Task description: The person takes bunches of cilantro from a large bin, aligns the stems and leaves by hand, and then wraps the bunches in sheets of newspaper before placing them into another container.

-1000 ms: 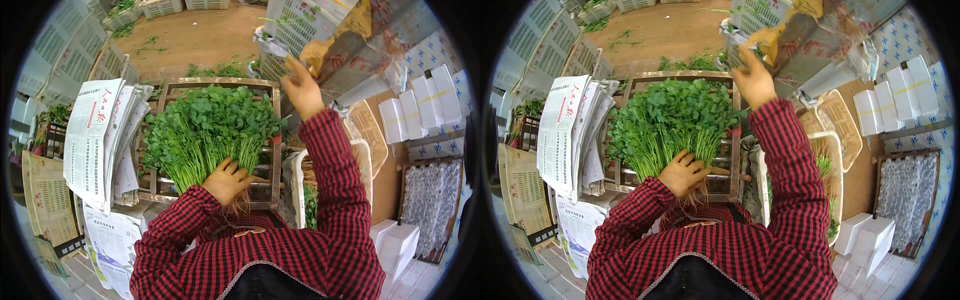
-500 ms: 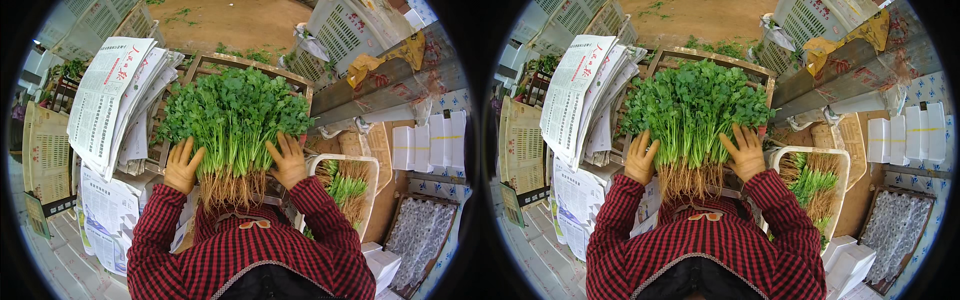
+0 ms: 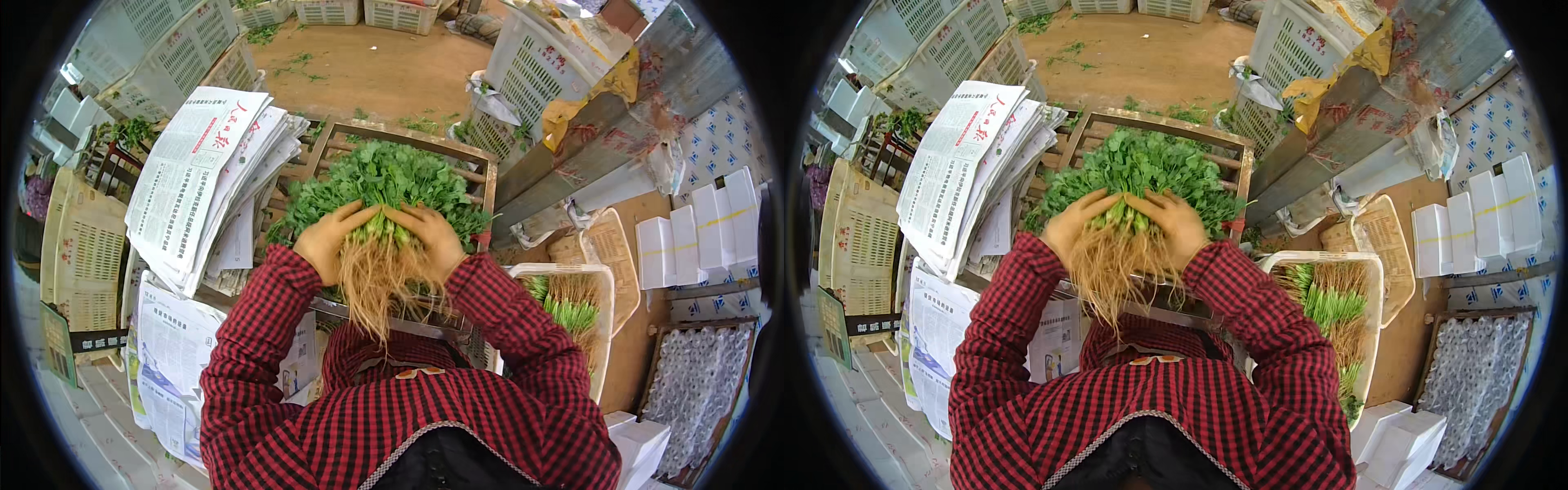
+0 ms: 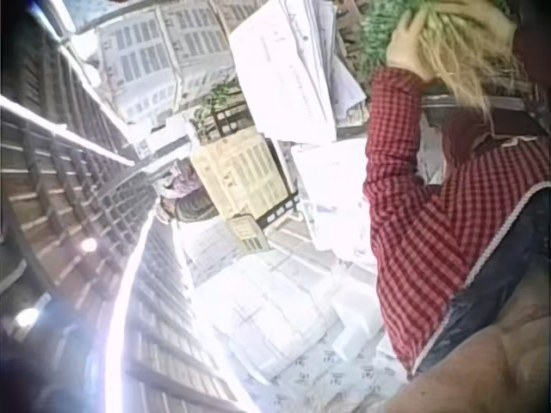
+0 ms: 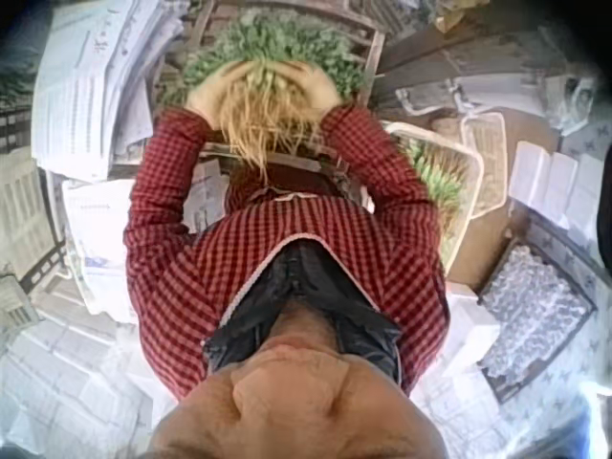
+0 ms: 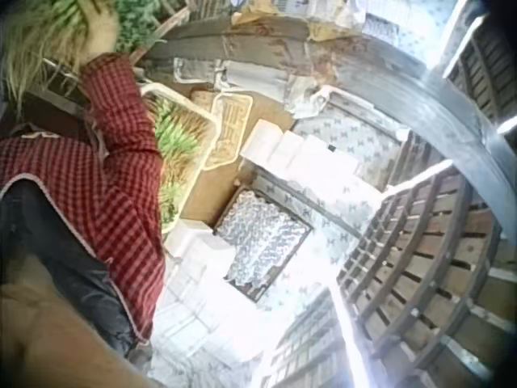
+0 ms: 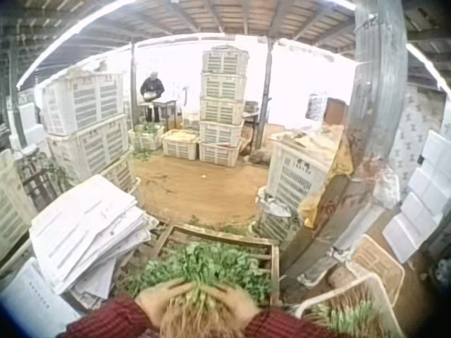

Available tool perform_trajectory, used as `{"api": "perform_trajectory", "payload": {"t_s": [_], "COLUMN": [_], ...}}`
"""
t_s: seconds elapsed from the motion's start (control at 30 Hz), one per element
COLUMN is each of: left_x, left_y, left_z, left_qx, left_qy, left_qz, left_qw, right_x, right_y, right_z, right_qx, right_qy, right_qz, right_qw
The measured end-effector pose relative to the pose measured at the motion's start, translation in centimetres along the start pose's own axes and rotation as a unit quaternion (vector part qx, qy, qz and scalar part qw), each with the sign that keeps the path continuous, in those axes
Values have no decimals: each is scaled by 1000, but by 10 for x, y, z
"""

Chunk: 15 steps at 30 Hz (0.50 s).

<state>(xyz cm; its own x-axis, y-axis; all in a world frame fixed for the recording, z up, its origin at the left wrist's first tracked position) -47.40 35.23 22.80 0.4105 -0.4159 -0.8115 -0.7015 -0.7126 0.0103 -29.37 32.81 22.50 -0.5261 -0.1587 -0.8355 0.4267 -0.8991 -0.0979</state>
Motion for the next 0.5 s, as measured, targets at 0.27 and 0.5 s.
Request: {"api": "perform_trajectory", "payload": {"t_s": [0.27,0.5], "left_x": [-83,41], "left_y": [-27,30], "left_z": [-20,155], "left_qx": [-31,-276], "left_qy": [372,241], "left_qz": [203,82], "left_qw": [905,927], "right_x": [-113,11], "right_y": [-28,46], "right_z": [32,-111], "right_qx": [50,315], "right_qy": [-228,-291], "right_qz": [88,72], "right_qw": [968,901]}}
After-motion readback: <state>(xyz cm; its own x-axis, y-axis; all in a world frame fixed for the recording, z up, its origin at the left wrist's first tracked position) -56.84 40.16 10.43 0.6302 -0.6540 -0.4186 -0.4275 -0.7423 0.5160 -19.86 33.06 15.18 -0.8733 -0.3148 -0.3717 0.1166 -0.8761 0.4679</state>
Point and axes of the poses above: each hand's wrist, its own y-axis away from the middle knuckle, its own x-axis out of the palm, z = x × y, the point moved 8 cm from there along -y, towards the middle knuckle, and after that the axes turned 1 degree about -x, right-handed, at the moved point
